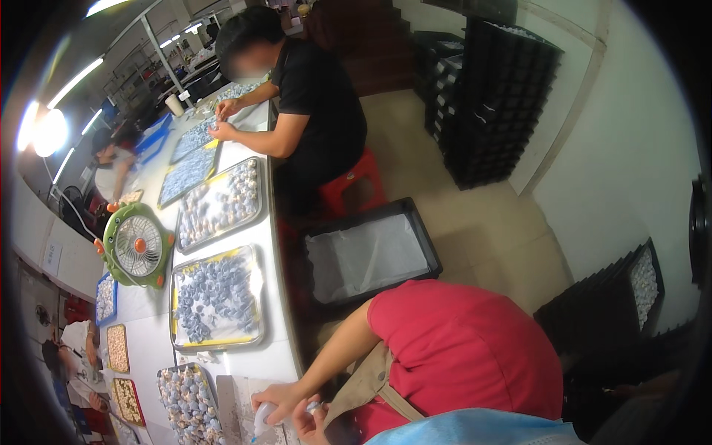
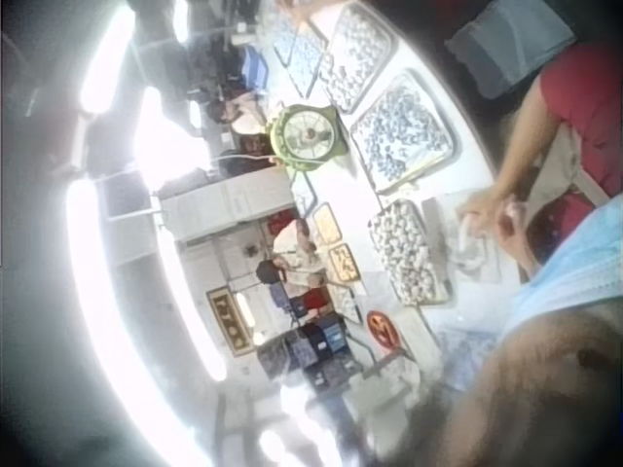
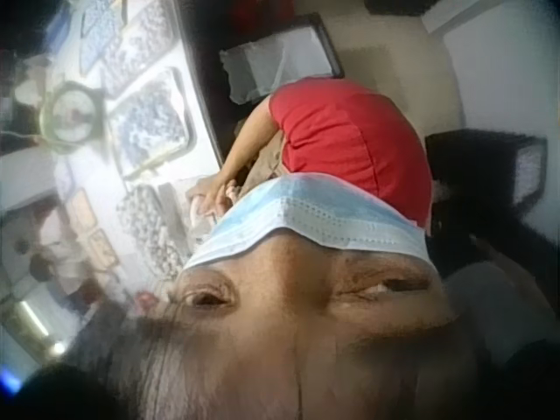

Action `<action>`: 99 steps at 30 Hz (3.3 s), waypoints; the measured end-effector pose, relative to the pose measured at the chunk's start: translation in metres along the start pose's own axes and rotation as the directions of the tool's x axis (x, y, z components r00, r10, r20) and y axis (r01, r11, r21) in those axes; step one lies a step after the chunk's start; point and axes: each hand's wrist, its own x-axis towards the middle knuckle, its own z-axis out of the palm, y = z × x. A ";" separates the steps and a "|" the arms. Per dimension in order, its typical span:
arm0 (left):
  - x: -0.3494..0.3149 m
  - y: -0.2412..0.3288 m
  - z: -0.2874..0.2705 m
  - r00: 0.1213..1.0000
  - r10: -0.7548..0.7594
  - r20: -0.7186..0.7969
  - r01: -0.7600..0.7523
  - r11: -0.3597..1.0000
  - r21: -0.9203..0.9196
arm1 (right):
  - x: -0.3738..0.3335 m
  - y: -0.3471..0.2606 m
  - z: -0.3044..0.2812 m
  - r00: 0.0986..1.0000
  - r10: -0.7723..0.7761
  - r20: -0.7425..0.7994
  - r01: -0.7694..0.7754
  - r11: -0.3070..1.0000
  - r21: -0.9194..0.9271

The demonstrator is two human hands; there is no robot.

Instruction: The person repeatedly picks small shell-like items from a tray, applies a small amount of liquid from a squeeze bottle, and joins two pieces together by hand. The assembled items are placed into a blue plastic container. The process is repeated continuously throughout the clip.

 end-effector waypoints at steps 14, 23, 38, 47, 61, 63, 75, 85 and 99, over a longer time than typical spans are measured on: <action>-0.016 0.007 0.006 1.000 0.005 -0.028 -0.005 1.000 0.006 | -0.005 0.002 0.002 0.999 -0.051 -0.009 0.051 0.998 0.043; -0.027 0.043 0.035 0.995 -0.094 0.044 0.101 0.979 -0.176 | -0.005 0.003 -0.019 1.000 -0.007 0.025 0.007 1.000 0.007; -0.067 0.046 0.010 0.994 0.096 -0.049 -0.104 0.972 -0.211 | -0.002 -0.003 0.010 0.991 0.133 0.009 -0.126 0.912 0.389; -0.097 0.044 0.026 0.956 0.117 -0.271 -0.176 0.962 -0.208 | 0.000 -0.008 -0.007 0.988 0.099 0.120 -0.133 0.939 0.317; -0.098 0.035 0.017 0.921 0.072 -0.383 -0.226 0.899 -0.376 | -0.001 -0.007 -0.007 0.988 0.113 0.105 -0.143 0.927 0.347; -0.096 0.034 0.018 0.920 0.053 -0.388 -0.226 0.881 -0.415 | -0.002 -0.006 -0.004 0.987 0.131 0.094 -0.156 0.916 0.369; -0.077 0.035 0.011 0.955 -0.090 -0.283 -0.062 0.872 -0.486 | 0.000 -0.012 0.000 0.976 0.168 0.142 -0.213 0.886 0.413; -0.061 0.043 -0.029 0.693 0.127 -0.710 -0.213 0.977 -0.034 | 0.011 -0.010 -0.019 0.961 0.206 0.186 -0.246 0.943 0.224; -0.033 0.040 -0.012 0.799 0.211 -0.563 -0.149 0.977 0.154 | 0.005 -0.009 -0.025 0.993 0.100 0.062 -0.111 0.971 0.211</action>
